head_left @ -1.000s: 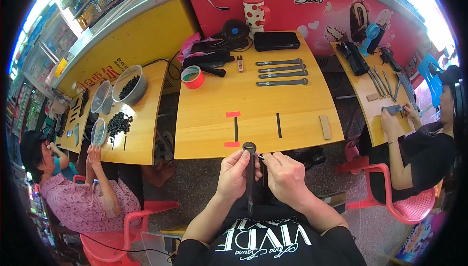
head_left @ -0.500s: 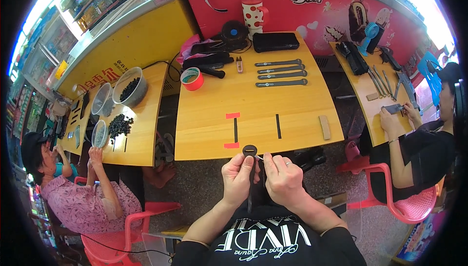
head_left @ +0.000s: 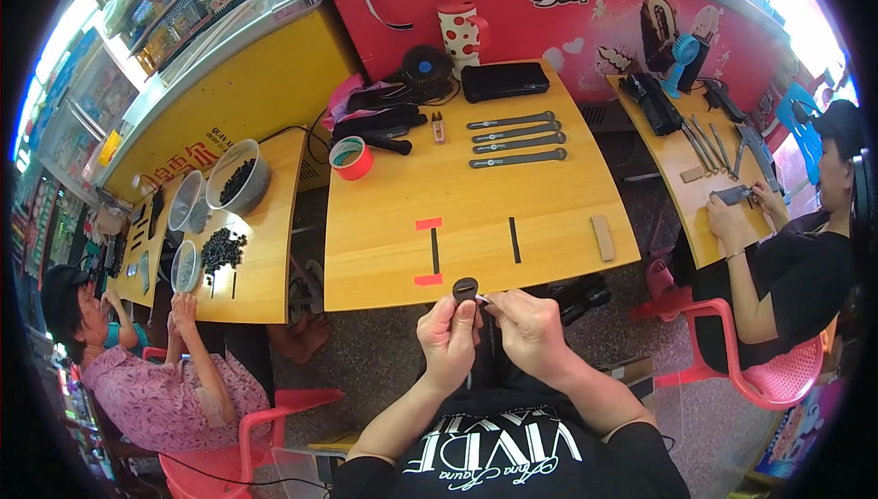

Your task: Attaching small circular plastic or metal components onto black adjustable straps.

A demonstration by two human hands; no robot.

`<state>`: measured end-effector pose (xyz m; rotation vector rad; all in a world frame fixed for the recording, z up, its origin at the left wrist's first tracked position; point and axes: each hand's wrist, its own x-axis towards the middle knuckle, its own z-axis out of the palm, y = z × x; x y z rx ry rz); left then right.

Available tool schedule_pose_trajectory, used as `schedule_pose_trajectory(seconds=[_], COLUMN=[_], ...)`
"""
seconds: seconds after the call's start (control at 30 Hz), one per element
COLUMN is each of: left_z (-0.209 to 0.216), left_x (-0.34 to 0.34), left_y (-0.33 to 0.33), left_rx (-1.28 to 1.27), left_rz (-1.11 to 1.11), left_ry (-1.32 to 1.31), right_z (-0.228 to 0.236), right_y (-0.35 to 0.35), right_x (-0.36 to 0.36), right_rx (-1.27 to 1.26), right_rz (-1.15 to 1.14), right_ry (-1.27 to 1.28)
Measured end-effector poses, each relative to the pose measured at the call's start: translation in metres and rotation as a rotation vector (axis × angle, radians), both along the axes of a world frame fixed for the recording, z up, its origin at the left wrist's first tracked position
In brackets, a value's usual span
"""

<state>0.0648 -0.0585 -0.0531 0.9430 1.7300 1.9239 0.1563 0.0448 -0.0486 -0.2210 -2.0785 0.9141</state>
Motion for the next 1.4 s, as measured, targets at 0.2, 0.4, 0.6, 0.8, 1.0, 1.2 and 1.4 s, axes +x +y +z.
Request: schedule_pose_trajectory(seconds=[0.2, 0.4, 0.6, 0.8, 1.0, 1.2, 1.4], left_z=[-0.003, -0.004, -0.006, -0.004, -0.005, -0.005, -0.007], left_x=[-0.001, -0.003, -0.011, -0.025, -0.025, -0.02, -0.02], left_y=[-0.002, -0.005, -0.003, -0.012, -0.011, -0.009, -0.008], left_rx=[-0.019, 0.005, -0.03, 0.017, -0.152, -0.114, -0.145], left_rz=[-0.002, -0.176, -0.062, -0.785, -0.337, -0.325, -0.339], left_ry=[0.078, -0.3, 0.194, -0.74, -0.195, -0.239, -0.211], right_z=[0.001, -0.006, 0.007, 0.043, 0.014, 0.021, 0.022], right_y=[0.003, 0.006, 0.015, 0.018, 0.038, 0.031, 0.023], right_x=[0.01, 0.01, 0.021, 0.027, 0.026, 0.031, 0.035], right_rx=[0.422, 0.168, 0.591, 0.965, 0.324, 0.079, 0.248], right_rz=[-0.199, -0.031, -0.165, -0.087, 0.012, 0.036, -0.077], right_ry=[-0.145, -0.085, -0.2, -0.163, -0.277, -0.234, -0.236])
